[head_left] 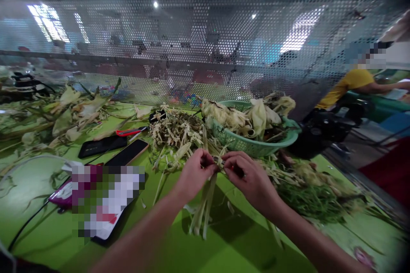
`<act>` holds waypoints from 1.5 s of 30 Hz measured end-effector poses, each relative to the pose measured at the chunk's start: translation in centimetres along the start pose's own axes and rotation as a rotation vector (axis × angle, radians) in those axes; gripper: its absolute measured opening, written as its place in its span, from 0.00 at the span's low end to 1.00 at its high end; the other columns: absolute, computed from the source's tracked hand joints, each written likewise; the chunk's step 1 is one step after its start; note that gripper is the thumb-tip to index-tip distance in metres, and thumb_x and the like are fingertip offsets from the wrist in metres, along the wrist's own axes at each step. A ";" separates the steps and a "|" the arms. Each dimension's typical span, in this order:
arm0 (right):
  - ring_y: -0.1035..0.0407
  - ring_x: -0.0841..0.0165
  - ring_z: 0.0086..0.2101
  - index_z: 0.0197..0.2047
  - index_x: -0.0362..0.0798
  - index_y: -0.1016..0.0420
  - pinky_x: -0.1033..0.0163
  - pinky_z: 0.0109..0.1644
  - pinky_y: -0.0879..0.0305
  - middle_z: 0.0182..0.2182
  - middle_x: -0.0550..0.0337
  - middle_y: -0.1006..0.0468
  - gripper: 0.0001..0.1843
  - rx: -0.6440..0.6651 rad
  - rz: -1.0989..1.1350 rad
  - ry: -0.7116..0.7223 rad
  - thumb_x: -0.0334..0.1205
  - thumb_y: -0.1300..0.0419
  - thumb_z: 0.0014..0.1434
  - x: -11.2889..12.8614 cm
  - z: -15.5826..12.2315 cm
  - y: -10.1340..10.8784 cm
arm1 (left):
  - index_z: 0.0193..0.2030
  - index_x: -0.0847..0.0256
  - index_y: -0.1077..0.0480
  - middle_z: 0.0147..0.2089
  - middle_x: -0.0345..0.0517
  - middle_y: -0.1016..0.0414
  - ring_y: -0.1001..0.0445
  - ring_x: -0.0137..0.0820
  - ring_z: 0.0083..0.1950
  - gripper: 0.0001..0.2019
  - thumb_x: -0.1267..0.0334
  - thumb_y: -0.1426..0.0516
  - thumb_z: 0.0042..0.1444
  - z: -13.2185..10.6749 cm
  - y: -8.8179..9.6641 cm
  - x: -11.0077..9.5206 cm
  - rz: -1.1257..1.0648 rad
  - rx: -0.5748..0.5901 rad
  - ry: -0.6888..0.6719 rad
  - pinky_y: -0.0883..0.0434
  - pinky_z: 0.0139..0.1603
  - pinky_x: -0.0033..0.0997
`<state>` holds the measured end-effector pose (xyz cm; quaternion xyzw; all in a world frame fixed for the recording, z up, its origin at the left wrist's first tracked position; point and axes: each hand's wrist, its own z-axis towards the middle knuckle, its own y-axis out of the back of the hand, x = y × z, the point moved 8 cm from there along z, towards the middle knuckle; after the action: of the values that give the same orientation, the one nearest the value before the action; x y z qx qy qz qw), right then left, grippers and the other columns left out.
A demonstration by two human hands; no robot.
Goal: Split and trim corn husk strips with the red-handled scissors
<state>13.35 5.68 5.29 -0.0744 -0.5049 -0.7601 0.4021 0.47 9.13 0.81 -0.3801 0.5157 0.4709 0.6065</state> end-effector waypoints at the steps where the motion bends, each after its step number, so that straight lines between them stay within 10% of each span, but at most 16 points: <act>1: 0.31 0.66 0.39 0.33 0.48 0.32 0.63 0.39 0.35 0.43 0.53 0.29 0.04 0.004 -0.036 0.017 0.33 0.46 0.59 0.3 0.0 0.1 | 0.33 0.61 0.37 0.31 0.37 0.34 0.36 0.26 0.33 0.07 0.68 0.41 0.49 0.0 0.0 0.1 -0.008 -0.001 0.005 0.36 0.37 0.28; 23: 0.28 0.67 0.29 0.35 0.42 0.30 0.64 0.31 0.35 0.38 0.49 0.24 0.09 0.100 -0.750 0.274 0.28 0.51 0.59 4.4 -1.0 -1.0 | 0.31 0.62 0.28 0.31 0.44 0.24 0.30 0.30 0.32 0.04 0.67 0.43 0.47 -0.3 -1.7 0.7 0.329 0.127 0.020 0.35 0.34 0.29; 45: 0.29 0.68 0.32 0.41 0.49 0.29 0.64 0.36 0.33 0.36 0.56 0.23 0.08 0.093 -0.139 -0.023 0.38 0.49 0.63 2.8 0.0 2.2 | 0.29 0.64 0.34 0.28 0.39 0.33 0.35 0.25 0.31 0.10 0.63 0.38 0.45 -0.7 -2.8 0.2 -0.242 0.187 0.134 0.36 0.37 0.28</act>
<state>13.00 3.85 8.27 -0.0291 -0.5483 -0.7609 0.3457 3.00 7.70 0.40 -0.4120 0.5472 0.3180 0.6555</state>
